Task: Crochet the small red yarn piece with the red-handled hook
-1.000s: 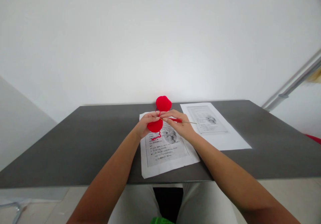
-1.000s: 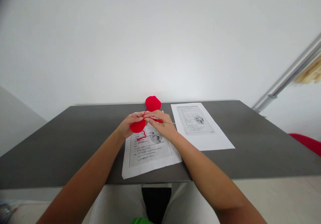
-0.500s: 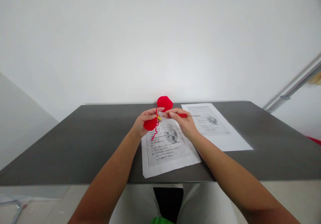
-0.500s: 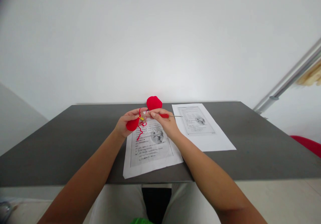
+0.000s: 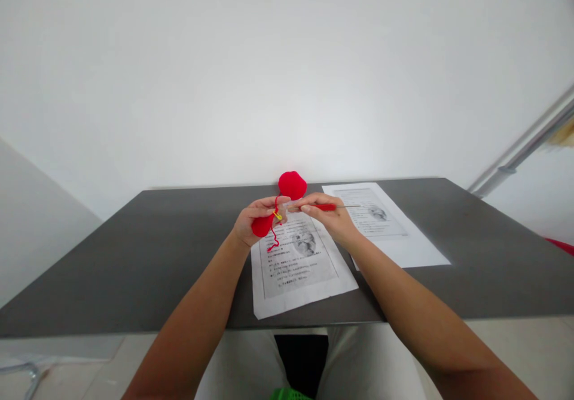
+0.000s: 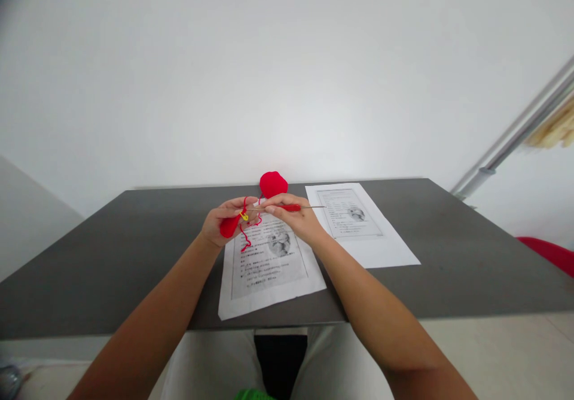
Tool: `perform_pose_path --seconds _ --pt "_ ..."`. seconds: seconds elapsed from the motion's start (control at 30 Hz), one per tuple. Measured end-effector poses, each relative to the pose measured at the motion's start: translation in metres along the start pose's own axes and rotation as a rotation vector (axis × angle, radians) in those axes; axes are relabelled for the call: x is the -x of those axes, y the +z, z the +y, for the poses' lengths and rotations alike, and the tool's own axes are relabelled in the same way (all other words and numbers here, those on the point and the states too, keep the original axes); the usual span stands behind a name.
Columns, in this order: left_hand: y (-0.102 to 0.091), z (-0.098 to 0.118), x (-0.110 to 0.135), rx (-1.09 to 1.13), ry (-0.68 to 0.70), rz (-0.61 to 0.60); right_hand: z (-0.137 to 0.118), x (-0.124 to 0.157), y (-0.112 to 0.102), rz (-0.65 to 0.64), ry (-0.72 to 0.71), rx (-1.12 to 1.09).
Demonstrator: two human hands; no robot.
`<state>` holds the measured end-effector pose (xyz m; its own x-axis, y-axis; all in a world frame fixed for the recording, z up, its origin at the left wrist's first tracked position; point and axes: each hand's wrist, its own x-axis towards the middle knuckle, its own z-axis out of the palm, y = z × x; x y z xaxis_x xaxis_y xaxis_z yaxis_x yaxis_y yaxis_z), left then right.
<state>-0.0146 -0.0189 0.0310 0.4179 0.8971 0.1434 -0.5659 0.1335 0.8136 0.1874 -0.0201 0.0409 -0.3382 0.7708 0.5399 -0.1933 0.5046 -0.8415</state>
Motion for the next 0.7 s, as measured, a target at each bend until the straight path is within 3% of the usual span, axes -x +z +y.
perform_pose_path --seconds 0.27,0.57,0.7 --pt "-0.006 -0.001 0.0 -0.035 0.0 -0.035 -0.004 0.002 -0.003 -0.084 0.01 0.041" --pt "-0.004 0.001 0.001 -0.11 -0.035 -0.01 0.01 0.001 -0.006 -0.006 0.082 -0.117" --pt "0.0 0.002 0.001 -0.177 -0.018 0.067 0.012 -0.001 -0.002 0.035 0.105 -0.235"
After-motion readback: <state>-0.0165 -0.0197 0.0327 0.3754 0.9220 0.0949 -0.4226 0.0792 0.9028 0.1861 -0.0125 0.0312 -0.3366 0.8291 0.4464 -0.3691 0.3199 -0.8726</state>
